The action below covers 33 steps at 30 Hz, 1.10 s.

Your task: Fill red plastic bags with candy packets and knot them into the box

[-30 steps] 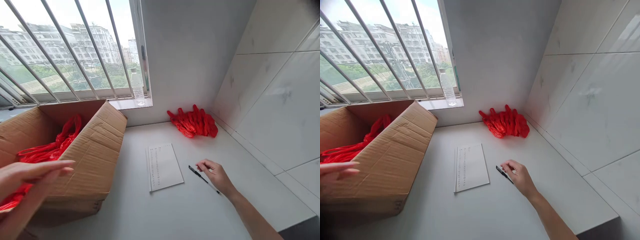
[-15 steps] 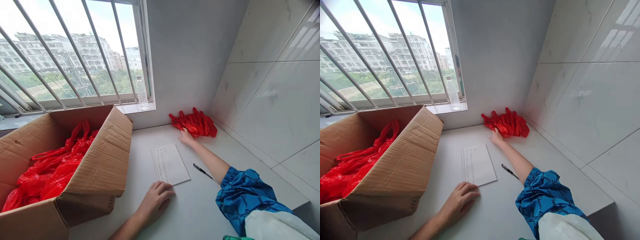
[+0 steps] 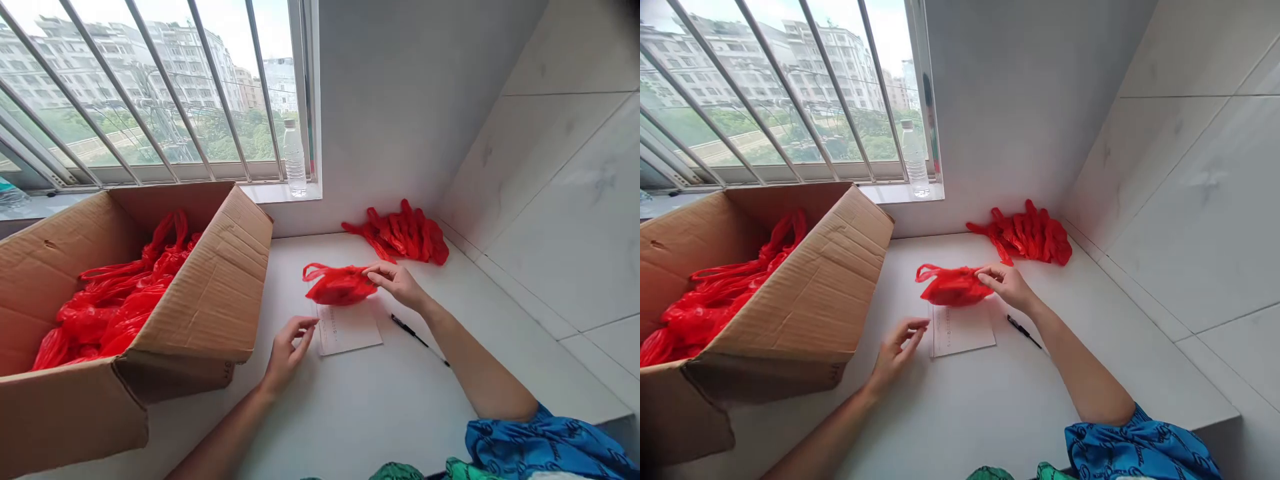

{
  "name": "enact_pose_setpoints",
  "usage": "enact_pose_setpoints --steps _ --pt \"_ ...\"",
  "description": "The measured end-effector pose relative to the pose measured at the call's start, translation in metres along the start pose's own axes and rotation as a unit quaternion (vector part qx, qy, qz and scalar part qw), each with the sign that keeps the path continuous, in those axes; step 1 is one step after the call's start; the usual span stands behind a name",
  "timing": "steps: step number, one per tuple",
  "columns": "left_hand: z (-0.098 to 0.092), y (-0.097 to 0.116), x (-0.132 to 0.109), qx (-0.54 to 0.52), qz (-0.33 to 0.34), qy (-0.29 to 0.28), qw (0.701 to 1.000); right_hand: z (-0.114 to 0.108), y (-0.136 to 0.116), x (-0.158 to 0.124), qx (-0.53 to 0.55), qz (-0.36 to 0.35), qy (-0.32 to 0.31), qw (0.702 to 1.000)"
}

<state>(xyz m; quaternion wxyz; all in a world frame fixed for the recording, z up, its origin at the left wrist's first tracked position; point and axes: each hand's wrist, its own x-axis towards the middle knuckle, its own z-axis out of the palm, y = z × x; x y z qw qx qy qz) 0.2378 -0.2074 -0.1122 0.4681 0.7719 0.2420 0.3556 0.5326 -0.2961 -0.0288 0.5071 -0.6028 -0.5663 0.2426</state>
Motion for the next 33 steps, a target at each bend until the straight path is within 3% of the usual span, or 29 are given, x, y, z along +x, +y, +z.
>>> enact_pose_setpoints --steps 3,5,7,10,12,13,18,23,28,30,33 --pt "-0.002 -0.001 0.012 -0.064 -0.099 0.139 0.983 0.019 0.007 -0.030 -0.076 -0.010 -0.029 0.997" --pt "-0.001 0.006 0.022 -0.077 -0.119 0.175 0.974 0.027 0.009 -0.042 -0.079 -0.018 0.000 0.997" --pt "0.004 0.019 0.030 -0.053 -0.102 0.145 0.983 0.030 0.008 -0.049 -0.075 -0.025 0.021 0.997" --pt "0.019 0.041 0.037 0.052 -0.008 -0.025 0.998 0.031 0.005 -0.053 -0.102 -0.039 0.005 0.994" --pt "0.031 0.047 0.037 0.141 0.053 -0.109 0.983 0.033 0.004 -0.055 -0.125 -0.049 -0.017 0.991" --pt "0.036 0.047 0.036 0.177 0.067 -0.120 0.975 0.036 0.005 -0.056 -0.137 -0.056 -0.022 0.989" --pt "0.043 0.033 0.032 0.219 0.090 -0.052 0.970 0.054 0.016 -0.054 -0.236 -0.109 0.000 0.966" --pt "0.026 0.027 0.040 0.226 0.110 0.015 0.968 0.047 0.017 -0.051 -0.252 -0.138 0.041 0.957" --pt "0.005 0.021 0.045 0.181 0.031 0.115 0.976 0.019 0.007 -0.053 -0.177 -0.063 0.102 0.977" --pt "0.005 0.024 0.043 0.178 0.020 0.122 0.976 0.014 0.002 -0.054 -0.157 -0.027 0.086 0.983" --pt "0.015 0.036 0.036 0.218 0.091 0.081 0.968 0.020 -0.005 -0.057 -0.162 -0.007 0.044 0.986"
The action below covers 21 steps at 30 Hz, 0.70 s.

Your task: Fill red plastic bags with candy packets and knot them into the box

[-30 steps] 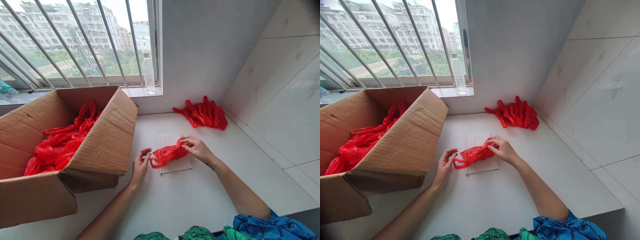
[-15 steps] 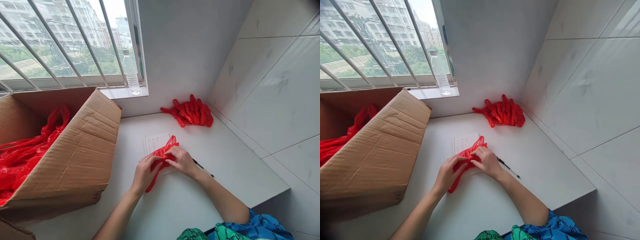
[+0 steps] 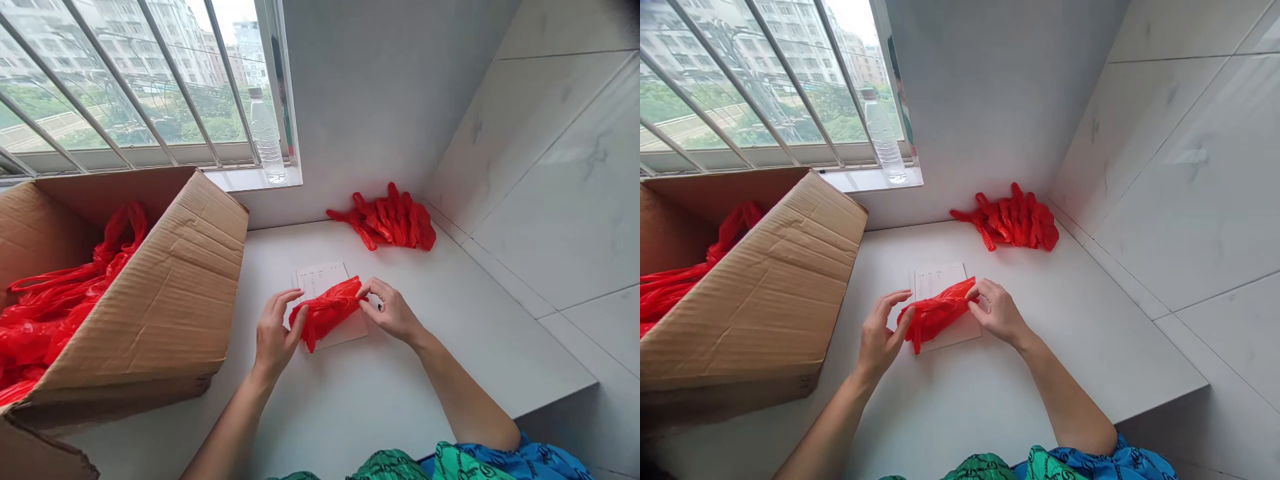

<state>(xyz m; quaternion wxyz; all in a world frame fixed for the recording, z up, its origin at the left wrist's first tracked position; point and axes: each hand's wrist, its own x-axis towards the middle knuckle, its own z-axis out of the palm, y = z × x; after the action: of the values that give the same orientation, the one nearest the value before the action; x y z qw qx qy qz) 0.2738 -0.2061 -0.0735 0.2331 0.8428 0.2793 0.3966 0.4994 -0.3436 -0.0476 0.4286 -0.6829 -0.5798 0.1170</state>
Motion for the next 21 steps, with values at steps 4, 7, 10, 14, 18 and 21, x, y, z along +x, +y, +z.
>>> enact_pose_setpoints --steps 4,7,10,14,18,21 --pt "0.010 0.018 -0.007 0.067 0.132 -0.084 0.985 0.018 -0.009 -0.007 -0.043 -0.072 -0.039 0.996" --pt "0.013 0.018 -0.010 0.069 0.133 -0.096 0.984 0.030 -0.011 -0.011 -0.078 -0.108 -0.045 0.990" --pt "0.007 0.009 -0.009 0.063 0.099 -0.070 0.991 0.030 -0.008 -0.010 -0.050 -0.071 -0.006 0.996" --pt "-0.005 -0.001 -0.003 0.001 -0.024 0.032 0.999 0.016 0.002 -0.005 0.054 0.053 0.119 0.990" --pt "-0.008 0.008 -0.003 -0.075 -0.047 0.023 0.996 0.011 -0.001 -0.007 0.122 0.074 0.103 0.984" --pt "-0.008 0.024 -0.006 -0.068 0.044 -0.056 0.995 0.014 -0.011 -0.012 0.116 0.061 0.040 0.991"
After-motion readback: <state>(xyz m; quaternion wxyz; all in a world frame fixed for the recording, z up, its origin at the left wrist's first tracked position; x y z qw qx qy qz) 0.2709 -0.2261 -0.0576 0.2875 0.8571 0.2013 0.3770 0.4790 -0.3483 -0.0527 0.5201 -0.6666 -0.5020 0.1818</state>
